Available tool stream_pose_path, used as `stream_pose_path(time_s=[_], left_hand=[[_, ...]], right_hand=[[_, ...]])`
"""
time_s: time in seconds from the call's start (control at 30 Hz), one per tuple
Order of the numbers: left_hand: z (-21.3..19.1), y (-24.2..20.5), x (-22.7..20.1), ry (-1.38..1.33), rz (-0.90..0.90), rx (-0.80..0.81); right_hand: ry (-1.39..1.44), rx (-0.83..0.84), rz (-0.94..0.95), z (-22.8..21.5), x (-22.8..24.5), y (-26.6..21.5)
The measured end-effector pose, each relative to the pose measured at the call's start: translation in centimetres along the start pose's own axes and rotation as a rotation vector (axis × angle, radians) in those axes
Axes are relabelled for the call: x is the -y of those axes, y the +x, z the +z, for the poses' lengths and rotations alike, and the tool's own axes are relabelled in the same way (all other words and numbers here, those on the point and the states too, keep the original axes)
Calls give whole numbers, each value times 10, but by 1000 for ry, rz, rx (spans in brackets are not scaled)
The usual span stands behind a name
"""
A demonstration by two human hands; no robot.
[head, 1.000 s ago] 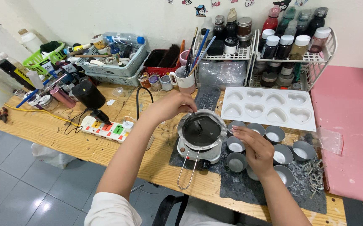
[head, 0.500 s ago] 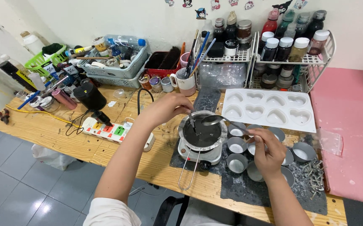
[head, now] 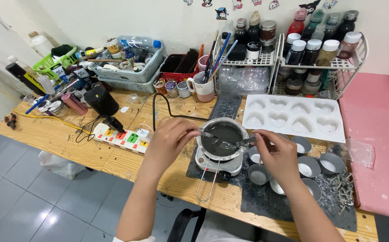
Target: The recorder is stirring melted wax in a pot and organizing small metal candle cups on a workbench.
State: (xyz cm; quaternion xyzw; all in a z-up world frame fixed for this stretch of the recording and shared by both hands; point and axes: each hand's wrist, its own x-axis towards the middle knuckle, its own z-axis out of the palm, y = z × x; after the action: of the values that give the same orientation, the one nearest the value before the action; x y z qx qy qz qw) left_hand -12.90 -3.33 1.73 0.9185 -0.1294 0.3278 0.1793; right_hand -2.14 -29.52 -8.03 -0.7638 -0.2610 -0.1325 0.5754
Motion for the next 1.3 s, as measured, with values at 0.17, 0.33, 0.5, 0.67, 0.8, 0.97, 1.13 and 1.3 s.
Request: stream_pose_path(time_s=[0.17,0.33,0.5,0.67,0.8,0.97,1.13,1.3], left_hand=[[19,-23,-16,-38,14,-112],[29,-32,-39,-31,19,-168],[34,-33,-61,-17,149,-202],[41,-38,-71,-98,229,-112],[44,-42,-71,-167,197,-61],[36,-57,-75,-212,96,-104],[45,-114,-30,-284,-358,-20],[116,-240,83,-772,-812,136]], right_hand=[[-97,78,38,3,2,11],[-615,-159,-337,-8,39,7],[-360,97,-592,-6,71,-8],[-187,167,-561,7,55,-23],[-136,148,-538,12,49,-29],[-86,64,-451,-1,47,-41],[-36,2,-307,-33,25,-66],[123,-304,-2,-97,-36,-121]])
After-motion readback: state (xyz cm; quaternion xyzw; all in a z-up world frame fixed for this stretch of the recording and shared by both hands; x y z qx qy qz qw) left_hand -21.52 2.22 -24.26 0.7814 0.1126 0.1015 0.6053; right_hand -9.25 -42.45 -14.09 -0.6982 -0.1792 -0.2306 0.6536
